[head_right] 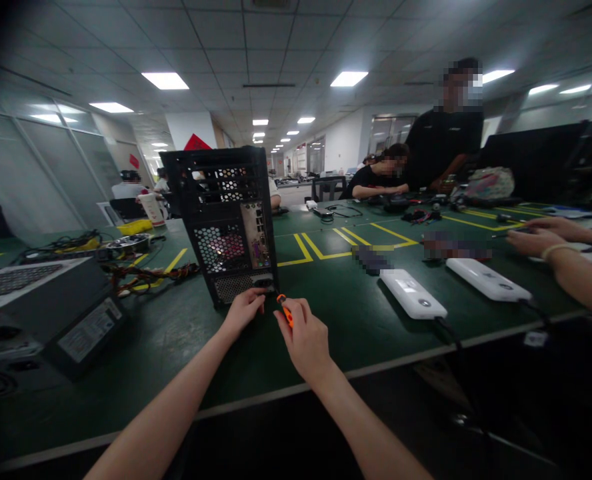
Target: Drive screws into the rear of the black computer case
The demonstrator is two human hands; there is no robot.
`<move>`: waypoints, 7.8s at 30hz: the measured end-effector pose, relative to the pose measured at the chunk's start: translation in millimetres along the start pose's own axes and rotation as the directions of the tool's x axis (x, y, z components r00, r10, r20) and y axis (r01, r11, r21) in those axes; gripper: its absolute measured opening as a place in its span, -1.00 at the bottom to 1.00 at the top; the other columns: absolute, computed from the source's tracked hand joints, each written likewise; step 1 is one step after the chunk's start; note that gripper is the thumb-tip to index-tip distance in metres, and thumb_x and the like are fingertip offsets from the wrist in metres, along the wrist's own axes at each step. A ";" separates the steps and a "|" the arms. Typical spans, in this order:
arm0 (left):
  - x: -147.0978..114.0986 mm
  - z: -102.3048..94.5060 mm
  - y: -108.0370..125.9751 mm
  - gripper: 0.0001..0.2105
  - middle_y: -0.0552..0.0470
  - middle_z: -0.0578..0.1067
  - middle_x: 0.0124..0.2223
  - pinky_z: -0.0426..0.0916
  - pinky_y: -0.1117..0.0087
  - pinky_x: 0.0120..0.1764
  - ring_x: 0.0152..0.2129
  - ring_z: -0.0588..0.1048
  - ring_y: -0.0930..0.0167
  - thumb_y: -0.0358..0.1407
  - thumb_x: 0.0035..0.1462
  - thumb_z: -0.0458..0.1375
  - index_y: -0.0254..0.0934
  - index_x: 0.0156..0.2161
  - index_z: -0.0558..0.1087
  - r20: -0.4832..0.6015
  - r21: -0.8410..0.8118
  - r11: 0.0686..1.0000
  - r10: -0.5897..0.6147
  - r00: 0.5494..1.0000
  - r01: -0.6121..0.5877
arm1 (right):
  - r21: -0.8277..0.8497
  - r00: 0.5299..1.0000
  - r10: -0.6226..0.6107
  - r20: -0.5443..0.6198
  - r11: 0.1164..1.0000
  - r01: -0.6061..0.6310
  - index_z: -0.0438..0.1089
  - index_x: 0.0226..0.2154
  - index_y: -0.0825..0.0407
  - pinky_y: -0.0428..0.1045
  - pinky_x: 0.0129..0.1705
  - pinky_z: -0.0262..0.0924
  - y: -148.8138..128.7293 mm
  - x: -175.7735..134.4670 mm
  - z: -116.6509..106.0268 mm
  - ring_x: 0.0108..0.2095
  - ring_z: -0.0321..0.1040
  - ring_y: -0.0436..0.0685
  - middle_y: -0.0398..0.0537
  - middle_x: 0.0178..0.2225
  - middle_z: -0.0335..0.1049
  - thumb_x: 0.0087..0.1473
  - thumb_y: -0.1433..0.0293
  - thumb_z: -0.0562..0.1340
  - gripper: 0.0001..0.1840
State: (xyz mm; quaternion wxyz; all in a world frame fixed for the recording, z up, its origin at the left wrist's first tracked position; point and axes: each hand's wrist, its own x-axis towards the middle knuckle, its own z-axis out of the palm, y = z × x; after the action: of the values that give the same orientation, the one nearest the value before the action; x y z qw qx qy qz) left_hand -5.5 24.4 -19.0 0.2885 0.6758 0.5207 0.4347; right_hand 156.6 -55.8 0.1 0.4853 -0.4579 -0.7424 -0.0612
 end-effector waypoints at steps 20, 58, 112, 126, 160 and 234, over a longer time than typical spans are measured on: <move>-2.4 -4.6 2.5 -0.71 0.14 0.31 -0.66 0.01 0.57 -0.70 -0.80 0.14 0.61 -0.29 -0.08 -0.02 -0.41 -0.23 0.35 -0.008 -0.269 0.957 -0.118 0.993 0.111 | -0.071 0.996 -0.078 0.039 0.994 0.080 0.17 -0.26 0.06 -0.07 -0.30 0.15 -2.9 0.6 -0.1 -0.32 0.22 0.02 -0.02 -0.29 0.20 0.05 0.40 0.02 -0.84; -4.1 -4.3 4.1 -0.71 0.15 0.32 -0.67 0.05 0.56 -0.67 -0.78 0.18 0.59 -0.28 -0.08 -0.01 -0.40 -0.23 0.34 -0.022 -0.178 0.980 -0.099 0.995 0.093 | -0.389 0.958 -0.228 0.171 0.878 0.279 0.25 -0.43 0.04 -0.04 -0.38 -0.06 -11.5 0.1 -1.0 -0.43 0.11 0.05 -0.06 -0.44 0.18 -0.04 0.47 0.03 -0.89; -8.5 -3.8 14.7 -0.73 0.16 0.31 -0.68 0.11 0.53 -0.62 -0.77 0.24 0.55 -0.29 -0.10 0.01 -0.38 -0.26 0.33 -0.061 -0.126 0.986 -0.115 0.991 0.107 | -0.426 0.906 0.298 0.302 0.892 -0.152 0.07 -0.25 -0.05 -0.13 -0.62 -0.13 -27.7 15.1 -10.4 -0.56 0.29 0.05 -0.16 -0.47 0.27 0.04 0.37 -0.01 -0.85; -5.9 -3.2 9.9 -0.74 0.16 0.32 -0.68 0.10 0.54 -0.62 -0.77 0.23 0.57 -0.28 -0.08 0.00 -0.38 -0.26 0.32 -0.044 -0.125 0.986 -0.113 0.993 0.107 | -0.262 0.860 0.431 0.274 0.894 -0.364 0.08 -0.48 0.02 -0.12 -0.62 -0.13 -15.0 12.2 -5.0 -0.61 0.26 0.03 -0.17 -0.60 0.25 0.09 0.31 -0.09 -0.81; -5.1 -3.1 7.6 -0.72 0.16 0.32 -0.67 0.09 0.54 -0.62 -0.76 0.23 0.55 -0.27 -0.08 0.01 -0.37 -0.23 0.29 -0.031 -0.061 0.996 -0.072 0.997 0.070 | -0.245 0.998 0.057 0.004 0.968 -0.054 0.17 -0.55 0.05 -0.06 -0.34 -0.01 -27.3 6.6 11.4 -0.42 0.12 0.03 -0.10 -0.49 0.18 -0.07 0.49 0.01 -0.90; -8.4 -3.7 5.6 -0.78 0.16 0.33 -0.65 0.13 0.53 -0.57 -0.73 0.27 0.54 -0.30 -0.05 -0.04 -0.34 -0.27 0.30 -0.079 -0.018 0.999 -0.031 0.996 0.030 | -0.025 0.992 0.128 0.009 0.991 -0.128 0.18 -0.20 0.03 -0.05 -0.31 0.20 -23.3 -4.2 11.9 -0.31 0.25 0.03 -0.02 -0.26 0.19 0.03 0.44 -0.03 -0.76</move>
State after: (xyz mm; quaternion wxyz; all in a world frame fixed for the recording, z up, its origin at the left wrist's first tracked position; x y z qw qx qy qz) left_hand -6.9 14.6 -15.0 0.2800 0.6475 0.5383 0.4611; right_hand 132.0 -65.4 -1.1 0.4785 -0.5108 -0.7133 -0.0368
